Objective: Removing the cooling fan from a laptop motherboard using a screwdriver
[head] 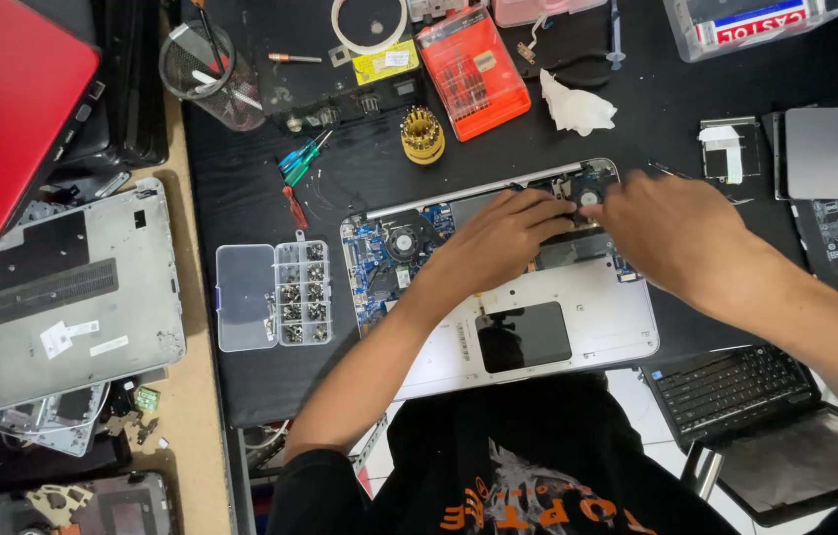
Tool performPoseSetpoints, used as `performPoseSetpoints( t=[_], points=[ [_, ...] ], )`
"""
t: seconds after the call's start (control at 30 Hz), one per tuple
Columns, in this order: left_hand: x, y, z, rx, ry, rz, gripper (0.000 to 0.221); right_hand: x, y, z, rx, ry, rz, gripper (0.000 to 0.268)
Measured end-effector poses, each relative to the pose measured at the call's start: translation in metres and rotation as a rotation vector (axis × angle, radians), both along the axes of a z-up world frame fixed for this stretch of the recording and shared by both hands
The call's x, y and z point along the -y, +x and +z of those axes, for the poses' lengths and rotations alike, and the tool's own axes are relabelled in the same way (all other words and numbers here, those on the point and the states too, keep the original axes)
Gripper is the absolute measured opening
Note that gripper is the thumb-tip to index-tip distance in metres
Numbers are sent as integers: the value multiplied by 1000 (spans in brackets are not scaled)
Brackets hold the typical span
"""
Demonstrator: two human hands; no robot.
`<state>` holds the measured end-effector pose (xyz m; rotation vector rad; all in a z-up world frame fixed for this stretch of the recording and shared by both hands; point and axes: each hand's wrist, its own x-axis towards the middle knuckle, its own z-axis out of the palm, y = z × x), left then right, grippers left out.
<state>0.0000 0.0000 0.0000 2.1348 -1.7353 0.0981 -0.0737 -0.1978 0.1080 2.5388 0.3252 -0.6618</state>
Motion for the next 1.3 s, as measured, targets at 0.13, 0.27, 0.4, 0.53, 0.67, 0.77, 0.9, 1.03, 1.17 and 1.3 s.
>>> performPoseSetpoints(
  t=[0.13, 0.27, 0.4, 0.53, 0.67, 0.77, 0.9, 1.03, 1.17, 1.3],
  points=[
    [-1, -1, 6, -12, -15, 2, 49, 3, 1, -1, -49, 152, -124, 22],
    [0, -3, 6, 11, -18, 9, 47, 6, -1, -6, 132, 416, 75, 52],
    [1, -2, 3, -8, -15, 0, 53, 5, 2, -12, 43, -65, 427, 32],
    [1, 0, 1, 2, -16, -5, 55, 1, 7, -3, -80, 99, 69, 28],
    [0, -3, 2, 4, 2, 3, 49, -2, 6, 4, 1, 389, -35, 53],
    [1, -1, 0, -3, 2, 18, 51, 1, 5, 3, -36, 132, 103, 39],
    [0, -3, 6, -27, -20, 13, 47, 1, 6, -4, 42, 171, -106, 26],
    [0, -2, 4, -21, 4, 16, 50, 1, 5, 5, 51, 343, -3, 45],
    [1, -2, 3, -24, -10, 8, 49, 4, 7, -2, -6, 157, 207, 44],
    [0, -1, -1, -2, -15, 8, 54, 4, 7, -5, 32, 58, 43, 41]
  ],
)
